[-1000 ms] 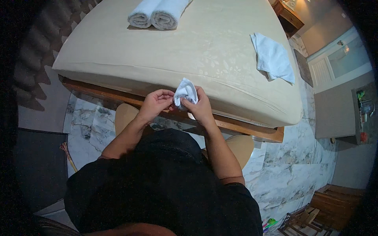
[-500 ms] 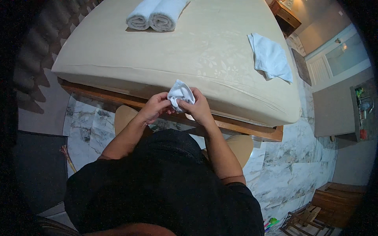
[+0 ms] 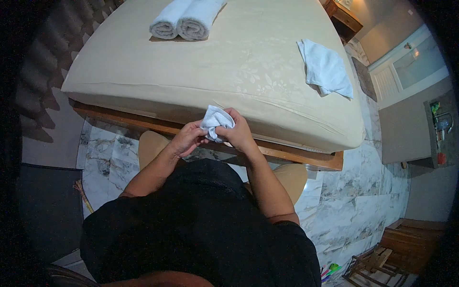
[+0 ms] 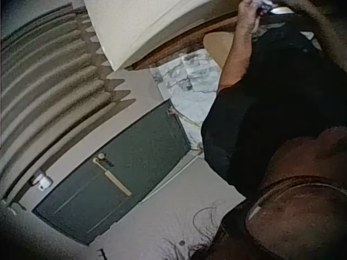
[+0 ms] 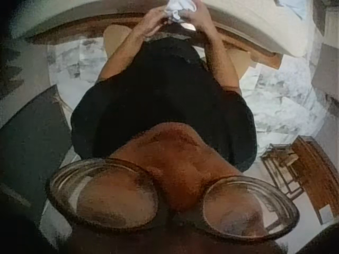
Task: The person folds and rolls several white towels on a bed. They first roll two larger towels into cylinders and place them side by side. Then they fold a smaller towel into a compact square and place it next to the rolled towels. Finally, they fold another small towel into a triangular shape.
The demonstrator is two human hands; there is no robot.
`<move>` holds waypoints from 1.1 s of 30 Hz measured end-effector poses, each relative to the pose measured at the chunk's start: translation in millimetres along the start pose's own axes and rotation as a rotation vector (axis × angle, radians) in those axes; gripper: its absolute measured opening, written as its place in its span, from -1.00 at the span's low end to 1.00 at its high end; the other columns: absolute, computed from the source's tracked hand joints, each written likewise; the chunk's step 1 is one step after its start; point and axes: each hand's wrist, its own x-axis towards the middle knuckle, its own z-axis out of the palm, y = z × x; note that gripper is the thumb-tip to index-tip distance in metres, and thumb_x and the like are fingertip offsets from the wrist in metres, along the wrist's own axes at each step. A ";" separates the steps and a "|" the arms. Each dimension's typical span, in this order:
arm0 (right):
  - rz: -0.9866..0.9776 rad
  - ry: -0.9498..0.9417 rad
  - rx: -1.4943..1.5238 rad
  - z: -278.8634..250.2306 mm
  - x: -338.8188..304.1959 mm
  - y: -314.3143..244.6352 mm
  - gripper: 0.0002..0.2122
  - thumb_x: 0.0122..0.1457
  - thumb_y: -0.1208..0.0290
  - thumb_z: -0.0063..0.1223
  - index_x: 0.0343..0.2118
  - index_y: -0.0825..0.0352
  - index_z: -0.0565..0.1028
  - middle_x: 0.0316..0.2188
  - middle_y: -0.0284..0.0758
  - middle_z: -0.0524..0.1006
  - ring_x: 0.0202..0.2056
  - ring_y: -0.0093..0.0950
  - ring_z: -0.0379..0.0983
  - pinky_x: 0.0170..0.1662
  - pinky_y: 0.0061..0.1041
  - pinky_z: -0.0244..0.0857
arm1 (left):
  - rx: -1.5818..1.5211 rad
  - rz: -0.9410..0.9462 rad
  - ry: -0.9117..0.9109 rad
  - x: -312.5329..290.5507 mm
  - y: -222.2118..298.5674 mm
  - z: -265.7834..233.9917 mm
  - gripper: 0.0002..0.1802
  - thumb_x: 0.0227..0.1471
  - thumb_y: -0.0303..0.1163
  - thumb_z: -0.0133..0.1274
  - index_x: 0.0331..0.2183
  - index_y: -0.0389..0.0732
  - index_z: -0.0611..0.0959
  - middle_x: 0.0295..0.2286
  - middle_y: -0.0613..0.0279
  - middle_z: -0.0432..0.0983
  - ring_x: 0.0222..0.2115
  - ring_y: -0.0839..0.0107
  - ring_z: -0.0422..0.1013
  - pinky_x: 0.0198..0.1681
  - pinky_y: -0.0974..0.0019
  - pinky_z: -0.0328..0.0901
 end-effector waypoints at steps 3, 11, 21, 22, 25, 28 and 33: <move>-0.026 0.001 -0.078 -1.3 0.6 -3.3 -0.64 -0.17 0.53 0.20 -0.22 0.35 0.41 -0.39 -0.40 0.48 -0.37 -0.61 0.39 -0.27 -0.57 0.33 | 0.011 0.002 0.032 -0.7 0.9 7.1 -0.64 0.07 -0.46 -0.02 -0.05 -0.24 0.50 -0.33 0.37 0.48 -0.37 0.63 0.37 -0.30 0.53 0.31; -0.031 0.069 -0.151 -2.6 9.8 4.2 -0.65 -0.11 0.51 0.16 -0.20 0.36 0.40 -0.36 -0.35 0.50 -0.31 -0.58 0.40 -0.26 -0.56 0.34 | 0.138 0.037 0.059 5.2 3.4 7.6 -0.79 0.10 -0.45 -0.02 -0.18 -0.23 0.51 -0.36 0.37 0.48 -0.39 0.63 0.38 -0.29 0.53 0.31; 0.124 -0.093 0.198 -5.3 -11.8 -22.1 -0.53 0.10 0.52 0.11 0.08 0.34 0.26 -0.21 -0.29 0.48 -0.20 -0.49 0.47 -0.20 -0.47 0.46 | -0.091 0.021 0.081 8.3 14.7 4.0 -0.78 0.13 -0.35 0.02 -0.21 -0.26 0.55 -0.38 0.31 0.51 -0.42 0.60 0.40 -0.31 0.51 0.33; 0.118 -0.076 0.156 -5.6 -11.0 -20.1 -0.54 0.09 0.52 0.12 0.07 0.34 0.27 -0.21 -0.29 0.49 -0.20 -0.49 0.47 -0.20 -0.48 0.46 | -0.070 0.015 0.069 8.6 13.8 4.4 -0.77 0.12 -0.35 0.03 -0.21 -0.26 0.55 -0.39 0.33 0.50 -0.43 0.60 0.41 -0.31 0.51 0.34; 0.100 -0.069 0.135 -5.1 -7.6 -17.4 -0.54 0.05 0.54 0.14 0.04 0.36 0.29 -0.22 -0.30 0.49 -0.22 -0.51 0.47 -0.19 -0.49 0.44 | -0.046 0.021 0.087 8.5 8.8 1.0 -0.78 0.12 -0.34 0.03 -0.22 -0.26 0.56 -0.41 0.34 0.50 -0.46 0.61 0.40 -0.35 0.53 0.32; 0.080 -0.043 0.078 -9.1 -2.7 -8.4 -0.55 0.02 0.55 0.17 0.00 0.37 0.32 -0.24 -0.33 0.49 -0.27 -0.54 0.46 -0.19 -0.52 0.41 | -0.009 0.045 0.078 7.8 5.5 3.8 -0.79 0.13 -0.34 0.02 -0.23 -0.25 0.57 -0.43 0.34 0.50 -0.48 0.62 0.40 -0.38 0.54 0.30; 0.026 0.045 -0.039 -10.7 3.1 5.7 -0.69 -0.04 0.54 0.18 -0.19 0.33 0.42 -0.37 -0.40 0.49 -0.35 -0.62 0.40 -0.25 -0.58 0.34 | 0.038 0.011 0.075 8.4 -0.3 3.3 -0.85 0.14 -0.35 0.02 -0.31 -0.23 0.58 -0.46 0.34 0.49 -0.48 0.64 0.39 -0.41 0.56 0.28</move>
